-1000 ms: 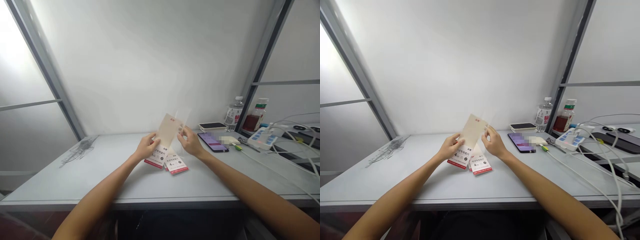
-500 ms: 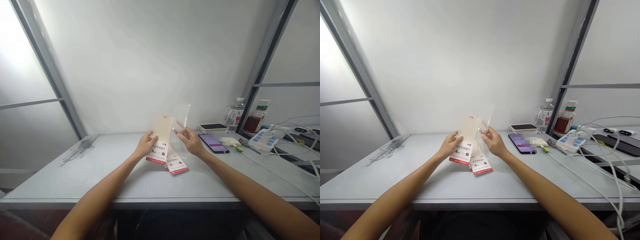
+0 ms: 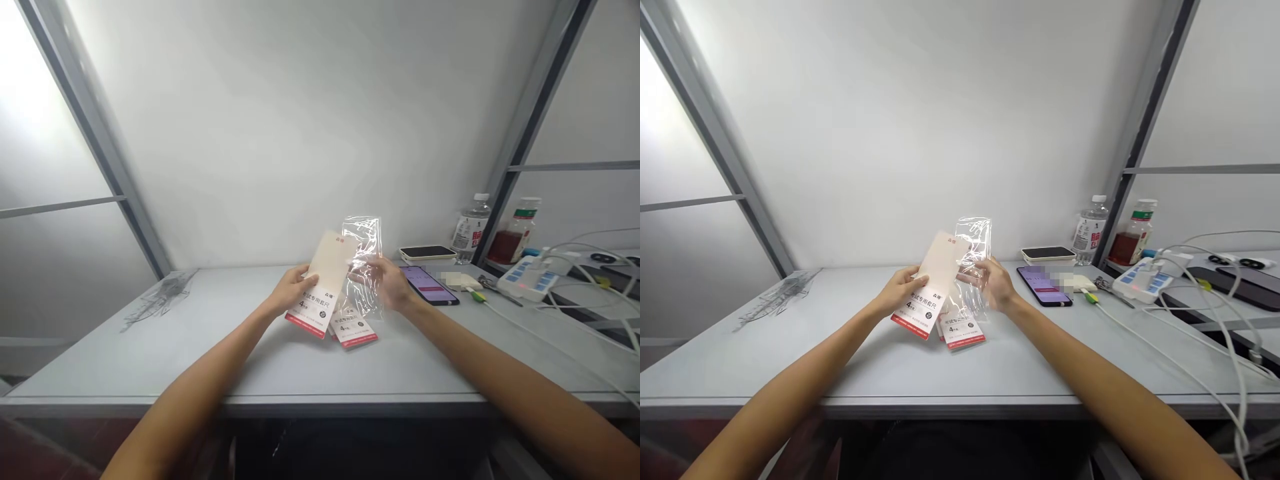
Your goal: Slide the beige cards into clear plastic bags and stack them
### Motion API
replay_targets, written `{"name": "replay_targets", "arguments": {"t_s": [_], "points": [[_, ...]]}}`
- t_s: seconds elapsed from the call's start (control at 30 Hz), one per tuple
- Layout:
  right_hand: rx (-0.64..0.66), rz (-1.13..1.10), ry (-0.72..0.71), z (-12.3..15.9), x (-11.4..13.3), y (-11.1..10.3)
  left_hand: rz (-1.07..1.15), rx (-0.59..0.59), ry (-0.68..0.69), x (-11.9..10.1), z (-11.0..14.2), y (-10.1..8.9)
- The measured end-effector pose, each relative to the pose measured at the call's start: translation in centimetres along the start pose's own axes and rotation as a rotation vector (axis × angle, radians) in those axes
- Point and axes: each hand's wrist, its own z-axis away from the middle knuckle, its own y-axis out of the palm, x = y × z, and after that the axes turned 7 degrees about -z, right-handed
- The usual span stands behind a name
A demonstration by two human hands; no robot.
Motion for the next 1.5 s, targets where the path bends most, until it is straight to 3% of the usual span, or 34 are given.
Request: {"name": "replay_targets", "arguments": {"t_s": [0.2,0.3,0.47,0.67,0.8,1.03,1.5], "points": [[0.089,-0.021,0.155,0.0,-0.6,-0.1,-0.200,-0.271,0.014,0.8,-0.5,0.1],[0.083,-0.029,0.181,0.0,-0.7,-0.1,-0.245,-0.331,0.037,0.9,-0.5,0.1],[0.050,-0.093,0.256,0.2,-0.5,0.2,-0.320,-0.365,0.100,0.7,-0.2,0.2],[0.140,-0.087,0.319,0.4,-1.3,0.2,-0.282,-0.359,0.153,0.4,0.0,0.2],[0.148,-0.085,0.374,0.3,-1.7,0.0,-0.373,-0.426,0.166,0.0,0.1,0.1],[0.129,-0.054,0.380,0.5,-1.4,0.3,-0.463,-0.469,0.192,-0.4,0.4,0.3],[0.109,-0.146,0.388,0.8,-1.5,1.0,-0.529,-0.432,0.131,0.3,0.1,0.7]]}}
